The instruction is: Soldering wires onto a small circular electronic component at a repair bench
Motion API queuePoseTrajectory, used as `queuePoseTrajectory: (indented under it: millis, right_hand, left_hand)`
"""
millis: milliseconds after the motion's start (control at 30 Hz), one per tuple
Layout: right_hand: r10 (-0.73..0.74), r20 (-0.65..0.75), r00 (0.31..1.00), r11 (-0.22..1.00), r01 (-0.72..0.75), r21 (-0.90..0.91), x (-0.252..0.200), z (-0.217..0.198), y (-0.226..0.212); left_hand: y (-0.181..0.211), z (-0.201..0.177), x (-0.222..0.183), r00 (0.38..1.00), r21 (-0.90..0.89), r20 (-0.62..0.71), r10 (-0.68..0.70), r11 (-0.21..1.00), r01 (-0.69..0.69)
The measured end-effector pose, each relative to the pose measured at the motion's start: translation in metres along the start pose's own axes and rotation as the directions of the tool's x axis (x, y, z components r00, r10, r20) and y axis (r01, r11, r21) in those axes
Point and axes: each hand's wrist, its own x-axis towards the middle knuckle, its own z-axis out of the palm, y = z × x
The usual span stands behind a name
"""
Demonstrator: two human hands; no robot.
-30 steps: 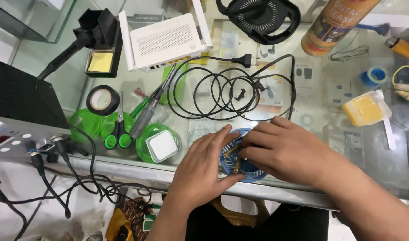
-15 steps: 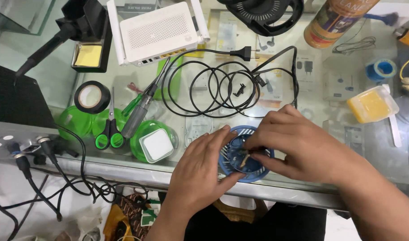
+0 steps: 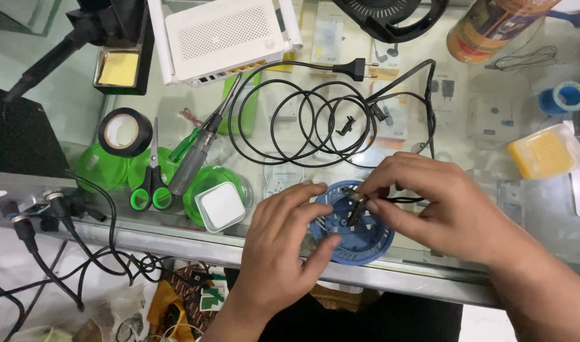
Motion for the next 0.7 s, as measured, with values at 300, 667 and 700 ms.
queuePoseTrajectory:
  millis: [300,667,700]
  right_hand:
    - [0.132,-0.066,0.989,0.983,-0.122,0.137,-0.005,-0.003,0.001]
    - [0.134,-0.091,0.987,0.974,-0.114,0.195,-0.011,-0.005,0.002]
    - [0.098,-0.096,0.99,0.979,-0.079,0.186,-0.011,-0.006,0.002]
  left_hand:
    - [0.037,0.029,0.019,0.972,0.404,-0.235,-0.02,0.907,0.117]
    - [0.038,0.03,0.028,0.97,0.45,-0.239,0.049,0.891,0.066]
    - [0.04,0.027,0.029,0.964,0.447,-0.252,0.086,0.894,0.037]
